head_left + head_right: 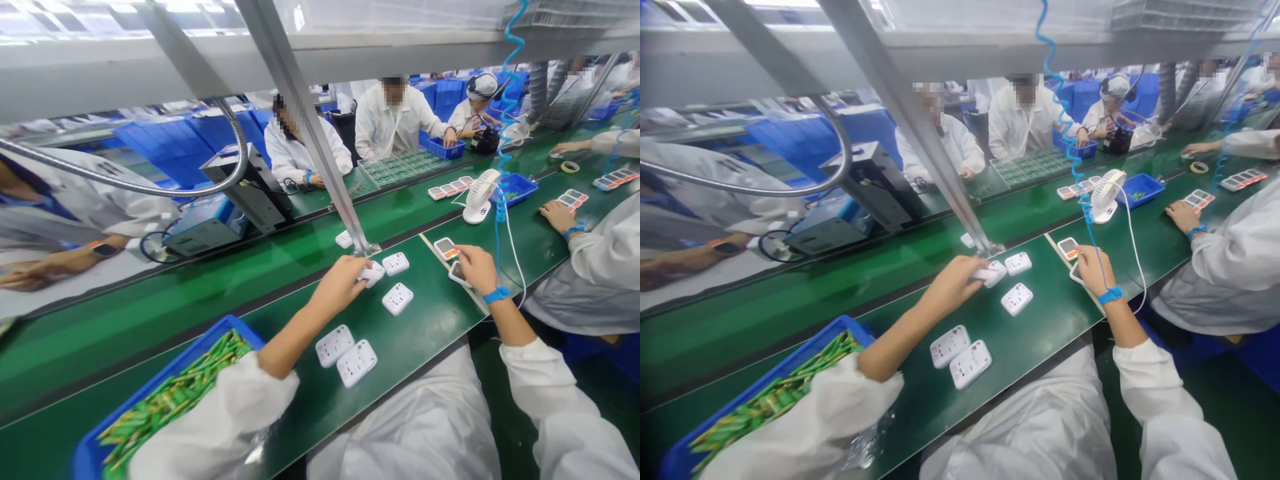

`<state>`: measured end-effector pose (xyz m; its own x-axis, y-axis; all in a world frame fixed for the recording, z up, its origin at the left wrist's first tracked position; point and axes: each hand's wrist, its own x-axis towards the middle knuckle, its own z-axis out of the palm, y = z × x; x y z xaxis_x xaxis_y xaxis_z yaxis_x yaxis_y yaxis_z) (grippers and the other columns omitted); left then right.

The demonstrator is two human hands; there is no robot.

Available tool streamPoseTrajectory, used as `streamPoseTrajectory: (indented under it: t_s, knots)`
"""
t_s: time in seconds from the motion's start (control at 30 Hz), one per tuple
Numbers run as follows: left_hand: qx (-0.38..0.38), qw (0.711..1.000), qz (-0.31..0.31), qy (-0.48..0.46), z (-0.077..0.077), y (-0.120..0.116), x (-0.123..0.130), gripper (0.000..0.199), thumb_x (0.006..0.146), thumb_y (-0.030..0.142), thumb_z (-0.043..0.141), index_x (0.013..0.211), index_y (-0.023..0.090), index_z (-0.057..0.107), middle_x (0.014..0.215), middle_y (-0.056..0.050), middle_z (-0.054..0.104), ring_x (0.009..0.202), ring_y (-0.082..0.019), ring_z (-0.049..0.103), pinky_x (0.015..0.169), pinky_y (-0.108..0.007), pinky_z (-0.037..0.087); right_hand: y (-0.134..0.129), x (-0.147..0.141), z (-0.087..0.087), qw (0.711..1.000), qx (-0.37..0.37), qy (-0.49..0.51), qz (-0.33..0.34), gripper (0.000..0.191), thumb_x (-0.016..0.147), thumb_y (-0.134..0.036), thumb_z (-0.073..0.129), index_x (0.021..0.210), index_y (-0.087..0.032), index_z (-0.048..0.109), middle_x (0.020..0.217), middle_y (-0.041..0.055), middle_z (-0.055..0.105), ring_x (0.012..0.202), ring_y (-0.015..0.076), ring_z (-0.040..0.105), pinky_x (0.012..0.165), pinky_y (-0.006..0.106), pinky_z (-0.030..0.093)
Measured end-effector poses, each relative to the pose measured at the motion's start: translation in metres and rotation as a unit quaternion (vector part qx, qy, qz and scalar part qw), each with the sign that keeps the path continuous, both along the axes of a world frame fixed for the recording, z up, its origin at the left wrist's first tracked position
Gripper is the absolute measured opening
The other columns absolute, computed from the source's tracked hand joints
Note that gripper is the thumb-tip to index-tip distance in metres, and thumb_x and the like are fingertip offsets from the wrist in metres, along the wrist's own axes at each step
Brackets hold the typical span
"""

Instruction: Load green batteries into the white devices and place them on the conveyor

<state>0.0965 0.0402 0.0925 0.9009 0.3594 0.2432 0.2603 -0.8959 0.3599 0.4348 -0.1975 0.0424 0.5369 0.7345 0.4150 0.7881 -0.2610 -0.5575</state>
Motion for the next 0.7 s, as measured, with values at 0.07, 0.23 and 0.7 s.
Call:
streamPoseTrajectory:
  t_s: [0.07, 0.23, 0.7]
  knots:
    - [-0.002, 0.997, -0.071, -0.036, -0.010, -0.008, 0.051, 0.032, 0.104, 0.018, 0.064, 0.133, 0.027, 0.074, 0.140, -0.008, 0.076, 0.123, -0.029, 0.063, 0.108, -0.046, 0.057, -0.015, -0.030, -0.002, 0.996, 0.060, 0.059, 0.002, 0.036, 0.106, -0.027, 0.056, 0.126, -0.024, 0.085, 0.128, 0.0108, 0.085, 0.114, 0.0290, 0.079, 0.103, 0.042, 0.061]
    - [-0.005, 0.967, -0.246, -0.059, -0.056, -0.009, 0.156, 0.036, 0.108, 0.014, 0.058, 0.138, 0.025, 0.075, 0.149, -0.012, 0.074, 0.134, -0.028, 0.063, 0.117, -0.049, 0.055, -0.045, -0.100, -0.026, 0.983, 0.076, 0.162, 0.038, 0.033, 0.108, -0.031, 0.056, 0.122, -0.027, 0.085, 0.123, 0.0082, 0.086, 0.115, 0.0288, 0.080, 0.105, 0.045, 0.062]
    - [0.001, 0.923, -0.384, 0.019, -0.036, -0.014, 0.132, 0.044, 0.113, 0.029, 0.054, 0.155, 0.023, 0.063, 0.157, -0.017, 0.068, 0.141, -0.029, 0.068, 0.119, -0.041, 0.054, -0.047, -0.117, -0.059, 0.994, 0.053, 0.088, 0.021, 0.032, 0.111, -0.028, 0.049, 0.110, -0.023, 0.081, 0.113, 0.0117, 0.084, 0.109, 0.0302, 0.076, 0.099, 0.045, 0.057]
